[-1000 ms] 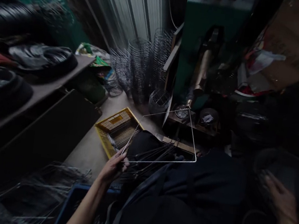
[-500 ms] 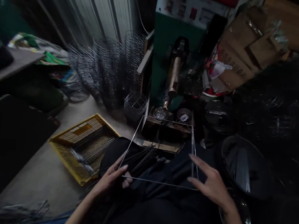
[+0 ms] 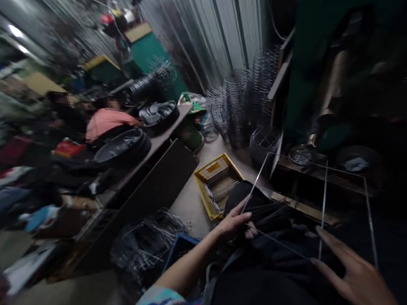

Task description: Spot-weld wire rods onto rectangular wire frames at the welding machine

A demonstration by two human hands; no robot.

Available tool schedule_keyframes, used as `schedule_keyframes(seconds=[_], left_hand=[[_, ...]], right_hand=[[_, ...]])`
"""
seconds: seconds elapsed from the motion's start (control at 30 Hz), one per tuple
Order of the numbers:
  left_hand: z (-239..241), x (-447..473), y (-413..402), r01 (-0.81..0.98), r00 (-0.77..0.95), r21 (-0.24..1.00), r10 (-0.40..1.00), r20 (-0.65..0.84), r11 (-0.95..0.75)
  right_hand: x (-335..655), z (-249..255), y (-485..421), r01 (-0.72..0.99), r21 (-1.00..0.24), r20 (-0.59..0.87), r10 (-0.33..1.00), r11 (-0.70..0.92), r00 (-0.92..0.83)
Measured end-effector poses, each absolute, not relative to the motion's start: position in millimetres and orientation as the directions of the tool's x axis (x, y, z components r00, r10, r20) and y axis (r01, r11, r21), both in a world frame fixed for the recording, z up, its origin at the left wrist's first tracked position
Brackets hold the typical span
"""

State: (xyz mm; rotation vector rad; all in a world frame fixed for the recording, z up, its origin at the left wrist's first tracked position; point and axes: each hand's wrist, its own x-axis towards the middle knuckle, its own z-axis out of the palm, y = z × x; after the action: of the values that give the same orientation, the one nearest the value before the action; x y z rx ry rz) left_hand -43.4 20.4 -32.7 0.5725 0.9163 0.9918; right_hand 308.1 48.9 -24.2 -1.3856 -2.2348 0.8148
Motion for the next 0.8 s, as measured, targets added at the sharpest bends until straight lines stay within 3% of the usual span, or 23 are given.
schedule_keyframes(seconds=[0.57, 0.8], left_hand=[[16, 35, 6, -0.362, -0.004, 0.839, 0.9, -0.437, 0.406], [43, 63, -20, -0.262, -0.098, 0.807, 0.818, -0.567, 0.529]], right_hand=[[369, -23, 70, 0.475, -0.748, 0.138, 0.809, 0.463, -0.571], [389, -21, 29, 0.412, -0.852, 0.112, 0.881, 0.324, -0.46]])
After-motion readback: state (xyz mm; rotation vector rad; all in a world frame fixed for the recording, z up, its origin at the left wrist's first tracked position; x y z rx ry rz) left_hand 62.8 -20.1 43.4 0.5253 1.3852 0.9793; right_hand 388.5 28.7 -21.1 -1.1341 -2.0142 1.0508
